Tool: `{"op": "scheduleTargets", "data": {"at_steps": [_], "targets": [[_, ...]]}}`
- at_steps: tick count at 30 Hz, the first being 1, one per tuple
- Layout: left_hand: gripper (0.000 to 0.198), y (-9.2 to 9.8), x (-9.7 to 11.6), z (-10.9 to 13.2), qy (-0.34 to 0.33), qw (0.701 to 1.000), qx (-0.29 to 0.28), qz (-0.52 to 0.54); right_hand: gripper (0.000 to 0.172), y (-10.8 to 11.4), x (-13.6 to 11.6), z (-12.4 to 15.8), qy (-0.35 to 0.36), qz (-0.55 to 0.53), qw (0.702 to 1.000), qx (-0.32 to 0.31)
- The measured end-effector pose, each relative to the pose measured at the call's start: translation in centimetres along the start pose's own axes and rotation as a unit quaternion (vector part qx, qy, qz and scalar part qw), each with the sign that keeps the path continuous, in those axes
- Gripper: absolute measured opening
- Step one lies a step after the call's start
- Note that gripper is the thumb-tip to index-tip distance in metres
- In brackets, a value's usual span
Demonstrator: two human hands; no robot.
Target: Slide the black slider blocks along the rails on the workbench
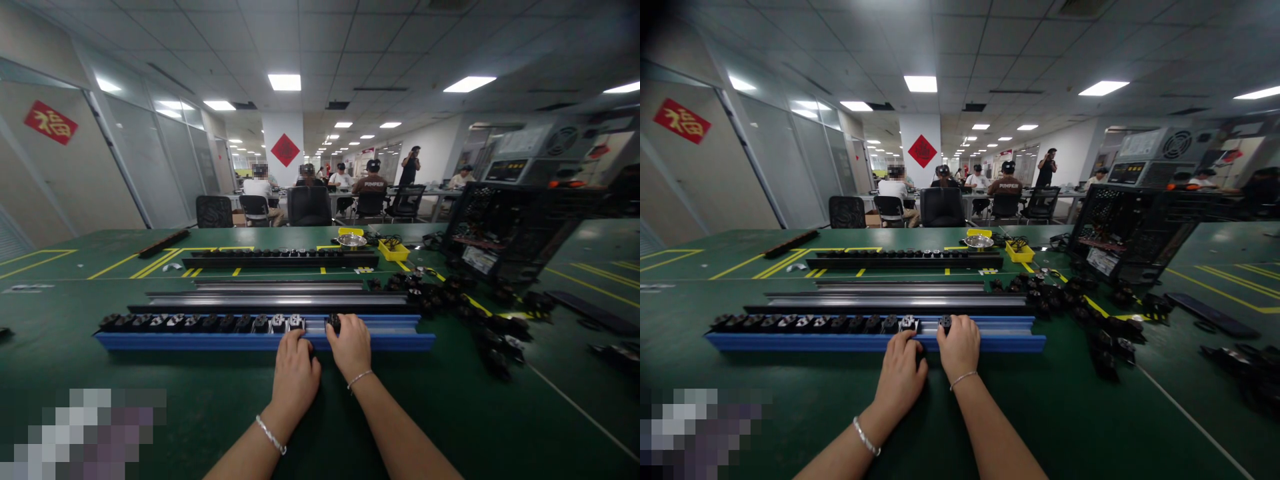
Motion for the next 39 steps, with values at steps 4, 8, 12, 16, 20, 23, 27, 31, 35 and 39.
{"op": "scheduleTargets", "data": {"at_steps": [4,8,12,16,20,23,27,31,35,39], "targets": [[0.015,0.0,0.1,0.0,-0.005,1.0,0.008,-0.004,0.022,0.0,0.3,0.0,0.006,0.011,1.0,0.007],[0.016,0.1,0.1,0.0,-0.011,1.0,0.013,0.0,0.023,-0.1,0.5,0.0,0.007,0.014,1.0,0.015],[0.018,0.0,0.0,0.0,-0.013,1.0,0.014,0.0,0.022,-0.2,0.6,0.0,0.005,0.012,1.0,0.019],[0.019,-0.1,-0.1,0.1,-0.013,1.0,0.011,-0.001,0.025,-0.2,0.9,0.0,0.003,0.018,1.0,0.017],[0.02,-0.1,-0.1,0.1,-0.012,1.0,0.007,-0.002,0.027,-0.1,1.3,-0.1,0.0,0.021,1.0,0.007],[0.02,-0.1,-0.1,0.1,-0.011,1.0,0.011,-0.004,0.026,0.0,1.3,-0.1,0.001,0.021,1.0,0.006],[0.02,-0.1,-0.1,0.1,-0.011,1.0,0.009,-0.003,0.025,0.1,1.6,-0.1,0.0,0.022,1.0,0.007],[0.021,-0.1,-0.1,0.1,-0.008,1.0,0.005,-0.008,0.024,0.1,2.0,-0.2,-0.003,0.024,1.0,-0.002],[0.022,-0.2,-0.1,0.1,-0.005,1.0,-0.001,-0.009,0.024,0.2,2.3,-0.3,-0.011,0.029,0.999,-0.012],[0.023,-0.2,-0.1,0.1,-0.001,1.0,-0.003,-0.011,0.025,0.3,2.6,-0.3,-0.009,0.028,1.0,-0.005]]}}
Point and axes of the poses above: each hand's wrist, its own z-axis away from the middle knuckle, its own y-axis out of the back of the hand, x = y × z, the point moved 3 cm from there along -z, towards the middle knuckle, and after that the axes turned 14 degrees about z, right-handed, at the moved point
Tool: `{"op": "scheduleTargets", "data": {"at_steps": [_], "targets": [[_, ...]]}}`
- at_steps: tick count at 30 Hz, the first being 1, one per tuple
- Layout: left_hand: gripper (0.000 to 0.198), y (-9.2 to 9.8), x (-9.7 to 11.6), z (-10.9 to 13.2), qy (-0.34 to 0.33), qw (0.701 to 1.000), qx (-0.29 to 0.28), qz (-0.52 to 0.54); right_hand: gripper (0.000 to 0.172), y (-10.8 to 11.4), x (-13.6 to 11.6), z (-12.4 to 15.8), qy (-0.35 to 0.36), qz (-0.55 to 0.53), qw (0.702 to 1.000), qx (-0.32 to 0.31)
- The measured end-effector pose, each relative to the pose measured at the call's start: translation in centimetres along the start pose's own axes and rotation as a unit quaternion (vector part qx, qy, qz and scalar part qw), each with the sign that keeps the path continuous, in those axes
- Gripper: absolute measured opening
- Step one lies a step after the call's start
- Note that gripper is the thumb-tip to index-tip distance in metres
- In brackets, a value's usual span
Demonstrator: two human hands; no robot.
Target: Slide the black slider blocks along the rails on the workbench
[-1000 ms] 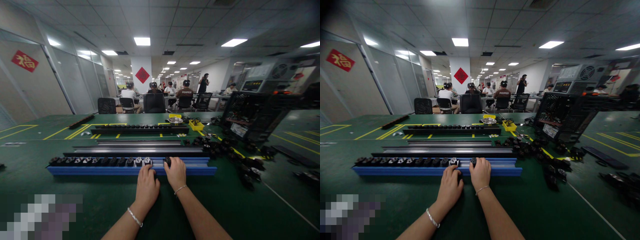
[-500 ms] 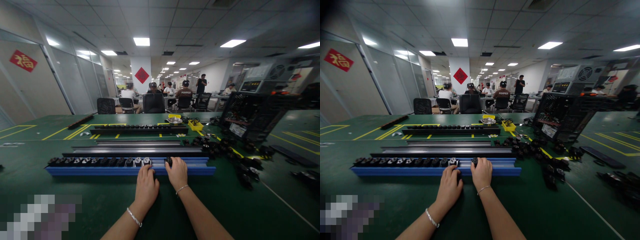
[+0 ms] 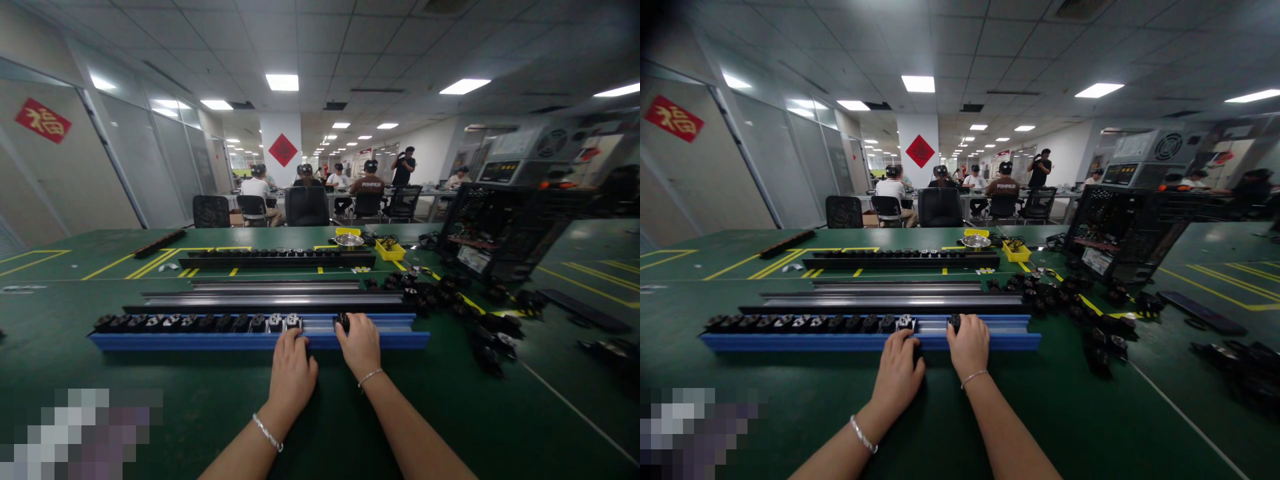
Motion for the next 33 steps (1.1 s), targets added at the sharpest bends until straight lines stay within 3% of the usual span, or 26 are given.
{"op": "scheduleTargets", "data": {"at_steps": [33], "targets": [[0.023,-0.3,-0.3,0.2,0.004,1.0,-0.006,0.004,0.027,-0.8,1.8,0.5,-0.013,-0.028,0.992,0.123]]}}
Point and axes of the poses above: each hand's wrist, its own z-axis away from the middle knuckle, its own y-axis out of the back of the hand, x = y × z, the point moved 3 cm from there along -z, towards the middle knuckle, and after that the axes turned 14 degrees about z, right-handed, at the moved point
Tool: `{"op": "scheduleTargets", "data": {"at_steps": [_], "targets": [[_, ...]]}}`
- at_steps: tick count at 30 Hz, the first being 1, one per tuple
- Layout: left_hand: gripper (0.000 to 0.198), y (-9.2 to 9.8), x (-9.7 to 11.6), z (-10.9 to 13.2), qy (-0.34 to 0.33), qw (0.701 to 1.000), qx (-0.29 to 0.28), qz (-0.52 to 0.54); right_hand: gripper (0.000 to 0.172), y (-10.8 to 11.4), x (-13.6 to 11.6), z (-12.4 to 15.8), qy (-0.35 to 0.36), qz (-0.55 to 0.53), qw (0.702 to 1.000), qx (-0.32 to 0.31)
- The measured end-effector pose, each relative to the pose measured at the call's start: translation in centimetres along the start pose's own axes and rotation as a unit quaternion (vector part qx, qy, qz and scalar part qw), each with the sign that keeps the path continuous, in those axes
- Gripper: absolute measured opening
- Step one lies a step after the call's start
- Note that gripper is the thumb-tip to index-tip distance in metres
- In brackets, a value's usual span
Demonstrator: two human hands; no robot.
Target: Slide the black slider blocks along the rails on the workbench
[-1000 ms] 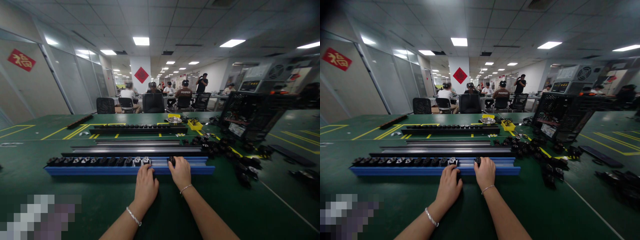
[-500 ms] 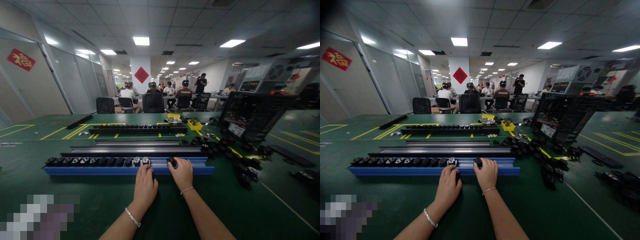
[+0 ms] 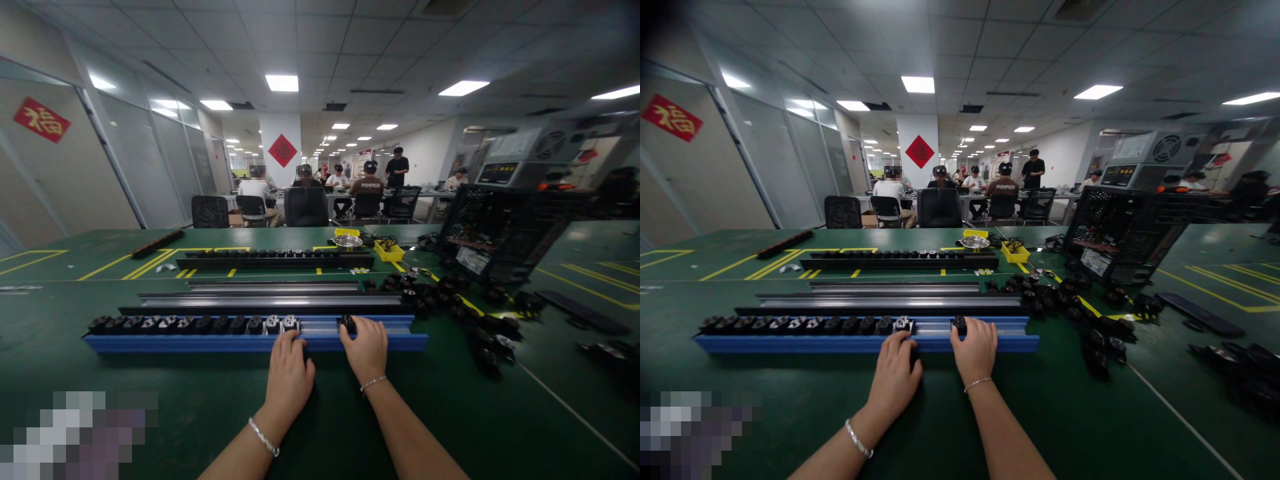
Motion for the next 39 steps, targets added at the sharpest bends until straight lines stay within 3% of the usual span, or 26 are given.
{"op": "scheduleTargets", "data": {"at_steps": [16,39], "targets": [[0.023,0.1,0.1,0.0,-0.001,1.0,0.005,0.006,0.028,0.4,0.7,-0.1,-0.029,0.019,0.999,-0.031],[0.024,0.0,-0.1,0.1,0.006,1.0,0.0,0.016,0.029,0.2,1.7,-0.2,-0.049,0.03,0.998,-0.012]]}}
Point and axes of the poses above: each hand's wrist, its own z-axis away from the middle knuckle, its own y-axis out of the back of the hand, x = y × z, the point moved 3 cm from there along -z, towards the middle knuckle, and after that the axes turned 14 degrees about z, right-handed, at the moved point
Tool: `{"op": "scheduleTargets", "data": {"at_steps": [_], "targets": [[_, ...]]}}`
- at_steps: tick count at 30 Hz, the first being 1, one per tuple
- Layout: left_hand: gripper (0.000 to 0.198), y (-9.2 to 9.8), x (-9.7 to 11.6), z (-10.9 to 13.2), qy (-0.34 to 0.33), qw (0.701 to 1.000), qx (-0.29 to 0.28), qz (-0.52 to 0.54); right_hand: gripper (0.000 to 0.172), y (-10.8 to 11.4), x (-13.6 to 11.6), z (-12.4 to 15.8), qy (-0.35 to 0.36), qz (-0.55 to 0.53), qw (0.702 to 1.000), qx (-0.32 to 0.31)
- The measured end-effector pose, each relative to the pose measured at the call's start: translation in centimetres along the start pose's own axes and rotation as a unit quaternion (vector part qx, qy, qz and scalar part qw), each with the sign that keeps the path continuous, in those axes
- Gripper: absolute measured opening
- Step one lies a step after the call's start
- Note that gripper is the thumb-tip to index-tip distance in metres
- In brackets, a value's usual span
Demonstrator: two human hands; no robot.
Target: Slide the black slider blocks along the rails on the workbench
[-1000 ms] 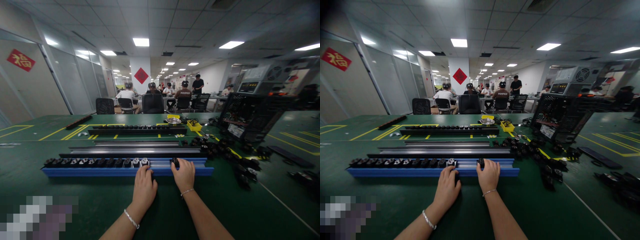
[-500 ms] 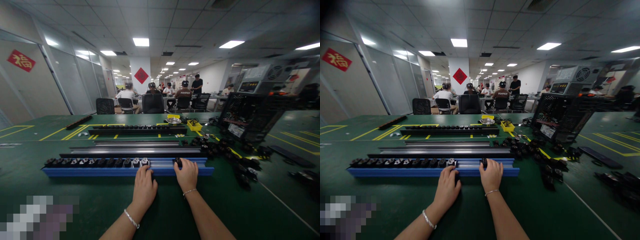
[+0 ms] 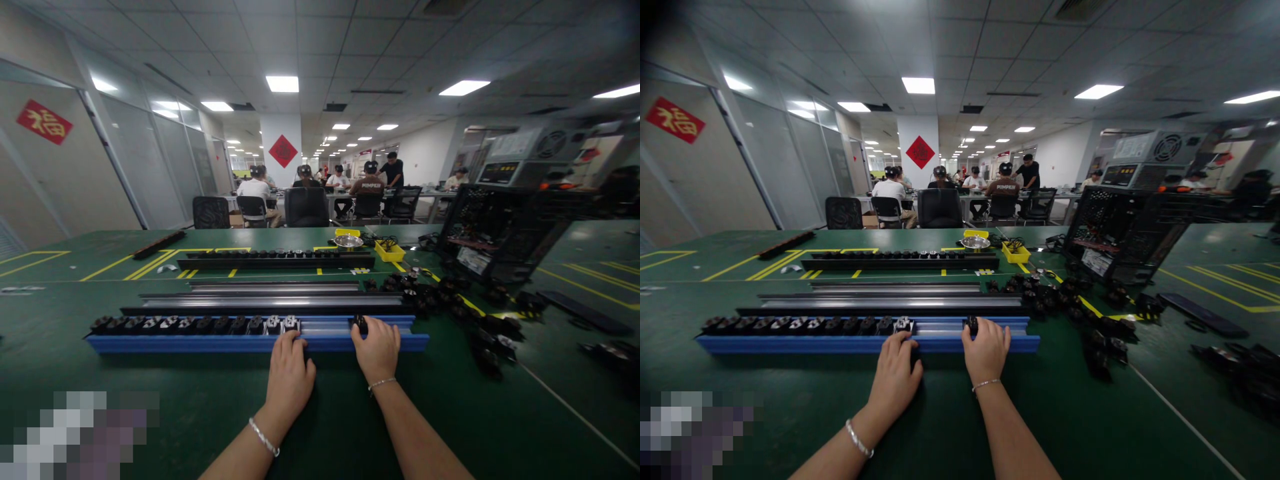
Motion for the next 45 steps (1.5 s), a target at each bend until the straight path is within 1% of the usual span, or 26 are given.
{"op": "scheduleTargets", "data": {"at_steps": [10,19,24,27,31,34,45], "targets": [[0.024,0.1,0.1,-0.1,-0.002,1.0,0.0,-0.004,0.029,0.2,0.3,-0.1,-0.013,0.009,1.0,-0.008],[0.025,0.2,0.2,-0.1,0.005,1.0,0.001,0.002,0.029,0.4,0.7,-0.2,-0.024,0.014,1.0,0.001],[0.023,0.2,0.2,-0.1,0.003,1.0,-0.002,0.002,0.029,0.5,1.2,-0.5,-0.033,0.02,0.999,-0.013],[0.023,0.2,0.2,-0.1,-0.002,1.0,-0.002,0.001,0.03,0.6,1.6,-0.7,-0.032,0.024,0.999,-0.021],[0.023,0.2,0.2,0.0,-0.003,1.0,-0.005,-0.003,0.03,0.5,2.2,-1.0,-0.01,0.024,0.999,-0.039],[0.024,0.1,0.2,0.0,-0.001,1.0,-0.006,-0.007,0.03,0.4,2.5,-1.0,0.001,0.024,0.999,-0.038],[0.024,0.0,0.1,0.0,0.003,1.0,-0.01,-0.014,0.029,0.4,2.6,-0.9,-0.031,0.048,0.998,-0.027]]}}
Point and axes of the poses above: each hand's wrist, its own z-axis away from the middle knuckle, its own y-axis out of the back of the hand, x = y × z, the point moved 3 cm from there along -z, towards the middle knuckle, and after that the axes turned 14 degrees about z, right-handed, at the moved point
